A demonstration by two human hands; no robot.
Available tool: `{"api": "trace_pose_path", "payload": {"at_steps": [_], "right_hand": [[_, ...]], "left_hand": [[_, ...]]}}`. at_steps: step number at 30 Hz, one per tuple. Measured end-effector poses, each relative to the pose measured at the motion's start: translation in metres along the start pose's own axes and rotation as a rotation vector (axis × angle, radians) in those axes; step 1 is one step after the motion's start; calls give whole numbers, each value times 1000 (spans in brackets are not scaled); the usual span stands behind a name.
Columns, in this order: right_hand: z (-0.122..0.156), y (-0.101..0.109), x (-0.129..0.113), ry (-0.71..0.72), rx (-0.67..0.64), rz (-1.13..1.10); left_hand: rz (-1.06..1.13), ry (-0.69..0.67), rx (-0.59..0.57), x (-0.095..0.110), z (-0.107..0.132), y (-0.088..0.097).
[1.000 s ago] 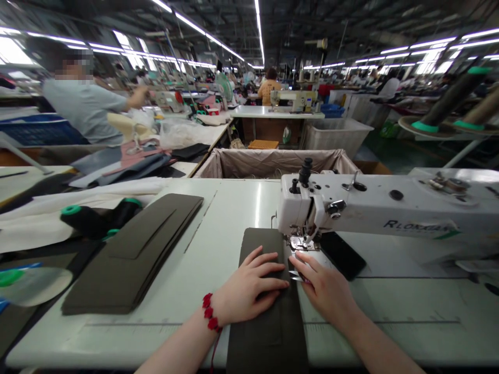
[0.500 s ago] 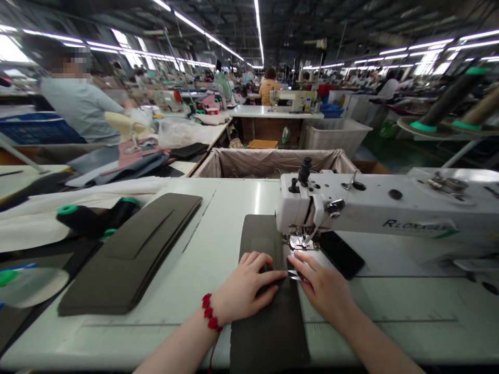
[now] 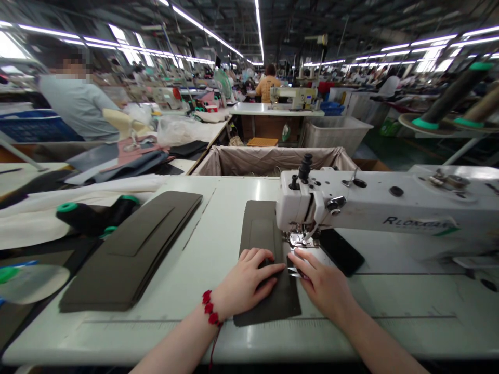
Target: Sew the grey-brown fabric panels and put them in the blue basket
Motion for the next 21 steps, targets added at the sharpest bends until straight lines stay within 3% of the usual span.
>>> {"api": "trace_pose_path", "payload": {"at_steps": [21], "right_hand": [[1,-2,2,1,7,6]], "left_hand": [[30,8,37,-4,0,-2]]}}
Point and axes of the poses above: each hand's wrist, its own z-axis away from the middle knuckle, its own y-axis out of the back of the hand, x = y × z, the point moved 6 cm from there along -z, towards the middle knuckle, and after that the axes turned 9 degrees about x, right-handed, at the moved point
